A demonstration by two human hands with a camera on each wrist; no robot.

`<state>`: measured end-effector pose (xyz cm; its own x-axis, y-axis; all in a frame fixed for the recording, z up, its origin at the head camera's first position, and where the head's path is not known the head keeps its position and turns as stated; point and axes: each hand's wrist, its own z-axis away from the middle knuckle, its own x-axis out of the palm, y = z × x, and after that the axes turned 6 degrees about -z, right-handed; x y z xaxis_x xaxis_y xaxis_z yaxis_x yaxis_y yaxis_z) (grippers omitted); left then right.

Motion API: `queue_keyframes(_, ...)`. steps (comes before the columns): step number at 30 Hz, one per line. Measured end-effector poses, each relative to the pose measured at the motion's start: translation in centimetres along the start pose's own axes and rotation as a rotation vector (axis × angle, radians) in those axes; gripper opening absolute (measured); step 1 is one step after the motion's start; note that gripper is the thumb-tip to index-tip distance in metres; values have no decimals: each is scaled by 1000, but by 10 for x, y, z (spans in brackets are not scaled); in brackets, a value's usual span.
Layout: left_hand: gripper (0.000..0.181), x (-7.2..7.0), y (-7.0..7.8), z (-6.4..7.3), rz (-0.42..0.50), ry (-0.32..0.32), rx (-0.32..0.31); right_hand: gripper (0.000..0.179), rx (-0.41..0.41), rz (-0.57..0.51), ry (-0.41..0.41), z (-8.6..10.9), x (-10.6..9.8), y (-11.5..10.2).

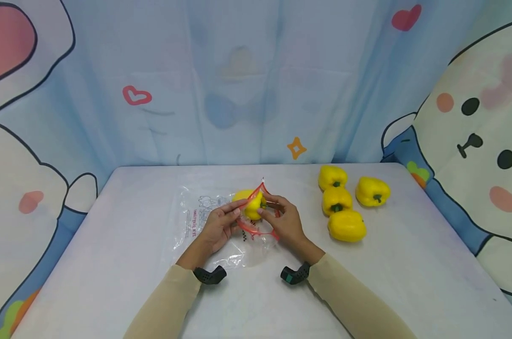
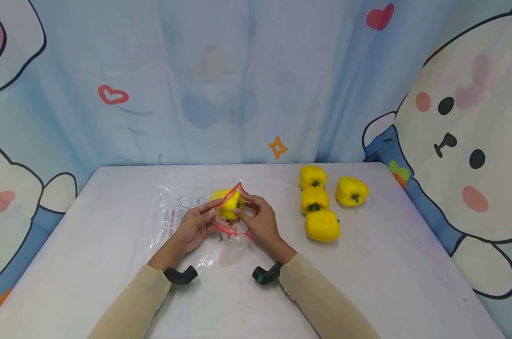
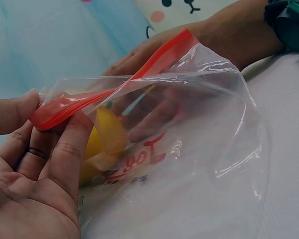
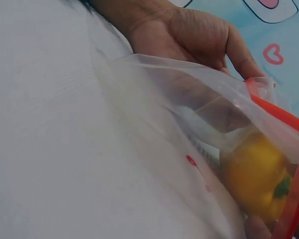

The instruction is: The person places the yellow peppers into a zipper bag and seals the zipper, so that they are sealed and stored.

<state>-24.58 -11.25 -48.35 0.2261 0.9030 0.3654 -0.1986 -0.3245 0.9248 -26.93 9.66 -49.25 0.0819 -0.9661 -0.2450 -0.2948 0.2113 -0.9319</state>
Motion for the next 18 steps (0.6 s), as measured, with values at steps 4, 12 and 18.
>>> queue_keyframes(4, 40, 0, 0, 0, -1, -6, -3, 48, 12, -20, 4, -1, 3, 0)
queue_keyframes(12, 38, -1, 1, 0, 0, -21, 5, 47, 11, -107, -28, -3, 7, -2)
queue_keyframes(18, 35, -1, -1, -1, -7, -27, 16, 40, 36, -103, -17, -1, 7, -5)
